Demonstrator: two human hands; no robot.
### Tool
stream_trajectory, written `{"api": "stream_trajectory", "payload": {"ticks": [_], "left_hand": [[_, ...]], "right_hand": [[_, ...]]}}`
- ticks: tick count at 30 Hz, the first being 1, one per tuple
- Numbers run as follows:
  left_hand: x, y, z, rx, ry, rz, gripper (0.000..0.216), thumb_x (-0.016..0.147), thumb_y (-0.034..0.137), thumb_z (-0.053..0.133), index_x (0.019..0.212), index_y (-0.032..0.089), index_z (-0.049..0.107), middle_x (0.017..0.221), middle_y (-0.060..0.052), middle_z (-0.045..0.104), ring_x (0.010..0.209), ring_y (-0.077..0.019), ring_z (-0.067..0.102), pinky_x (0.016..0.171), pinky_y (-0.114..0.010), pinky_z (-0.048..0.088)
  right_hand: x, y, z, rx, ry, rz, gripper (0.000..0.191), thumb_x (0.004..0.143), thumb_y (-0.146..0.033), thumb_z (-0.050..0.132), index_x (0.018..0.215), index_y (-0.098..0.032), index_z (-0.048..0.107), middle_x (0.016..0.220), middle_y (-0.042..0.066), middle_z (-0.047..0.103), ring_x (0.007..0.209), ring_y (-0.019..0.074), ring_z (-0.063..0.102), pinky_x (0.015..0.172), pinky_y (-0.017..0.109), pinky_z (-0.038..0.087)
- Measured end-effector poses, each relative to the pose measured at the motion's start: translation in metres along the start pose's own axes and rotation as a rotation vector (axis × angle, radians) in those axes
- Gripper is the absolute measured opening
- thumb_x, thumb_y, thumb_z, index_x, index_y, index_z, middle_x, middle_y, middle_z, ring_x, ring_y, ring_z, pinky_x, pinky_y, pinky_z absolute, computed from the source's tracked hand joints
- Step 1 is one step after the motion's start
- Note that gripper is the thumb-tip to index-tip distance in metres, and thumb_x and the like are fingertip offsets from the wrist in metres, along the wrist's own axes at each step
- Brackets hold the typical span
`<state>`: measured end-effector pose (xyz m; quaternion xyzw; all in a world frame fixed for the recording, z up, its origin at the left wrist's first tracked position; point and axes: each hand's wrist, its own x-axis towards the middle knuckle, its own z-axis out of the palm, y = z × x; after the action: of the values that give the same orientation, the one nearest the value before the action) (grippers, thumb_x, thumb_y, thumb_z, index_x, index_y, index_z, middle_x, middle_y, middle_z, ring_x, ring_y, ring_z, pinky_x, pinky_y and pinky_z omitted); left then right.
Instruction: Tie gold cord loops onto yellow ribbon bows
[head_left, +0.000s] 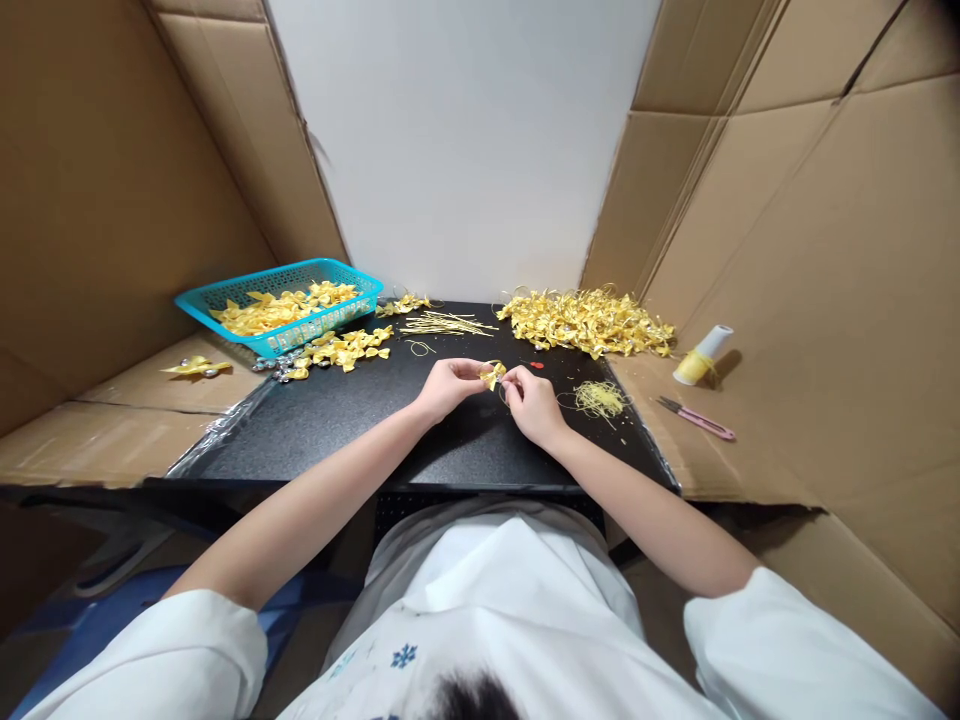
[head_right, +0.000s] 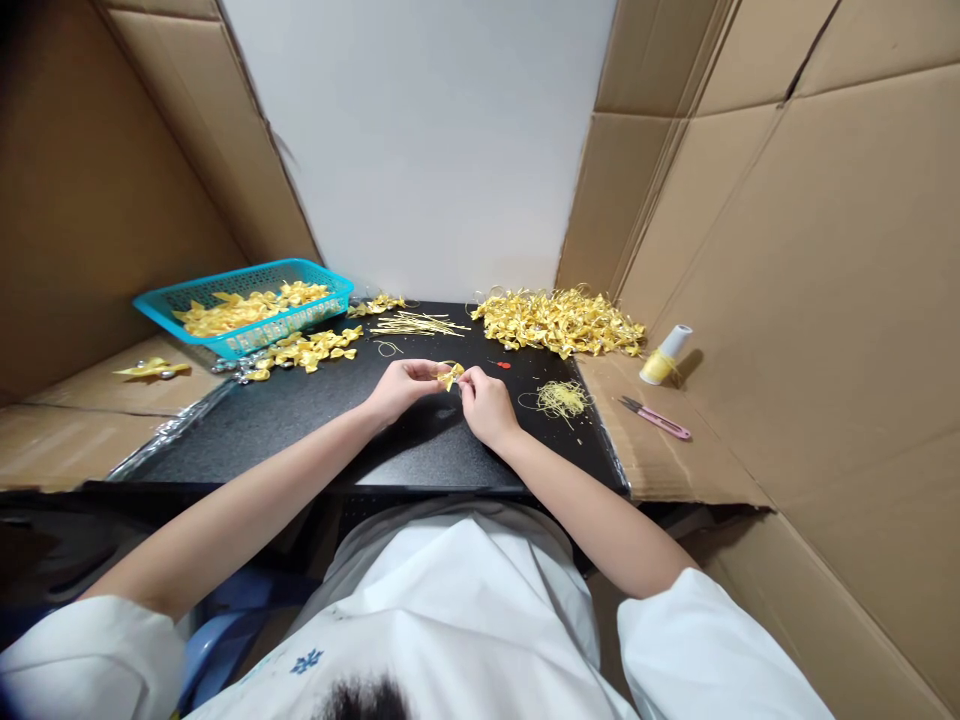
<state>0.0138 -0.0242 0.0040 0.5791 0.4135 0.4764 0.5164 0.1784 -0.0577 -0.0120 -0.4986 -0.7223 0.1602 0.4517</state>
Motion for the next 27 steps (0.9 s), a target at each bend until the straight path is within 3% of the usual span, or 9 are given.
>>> {"api": "stream_trajectory", "payload": {"ticks": [10,18,27], "left_hand": [[-0.0020,0.0004,0.0016,0.051,0.001,0.039,0.057,0.041,0.050,0.089,0.082,0.013,0.076,0.088,-0.012,0.076,0.082,-0.0248,0.069,0.080,-0.037,0.054],[0.0010,-0.0045,0.0006,0.069,-0.005,0.129,0.043,0.049,0.041,0.086,0.074,0.014,0.065,0.075,-0.005,0.072,0.068,-0.0160,0.066,0.070,-0.029,0.052],[-0.0037,-0.0025,-0.0008,0.337,0.030,0.269,0.024,0.067,0.037,0.073,0.072,0.015,0.067,0.070,-0.005,0.070,0.062,-0.0144,0.061,0.060,-0.025,0.045]], "right_hand": [[0.0008,-0.0013,0.0026,-0.027,0.000,0.028,0.013,0.087,-0.018,0.047,0.081,-0.020,0.059,0.067,0.003,0.066,0.059,0.0169,0.060,0.062,0.027,0.042],[0.0016,-0.0011,0.0056,0.034,0.032,0.068,0.013,0.087,-0.020,0.046,0.080,-0.020,0.056,0.066,0.002,0.065,0.061,0.0163,0.060,0.063,0.027,0.044],[0.0034,0.0010,0.0060,0.106,0.015,0.137,0.013,0.087,-0.022,0.045,0.081,-0.019,0.056,0.068,0.002,0.064,0.064,0.0161,0.060,0.066,0.028,0.044]]}}
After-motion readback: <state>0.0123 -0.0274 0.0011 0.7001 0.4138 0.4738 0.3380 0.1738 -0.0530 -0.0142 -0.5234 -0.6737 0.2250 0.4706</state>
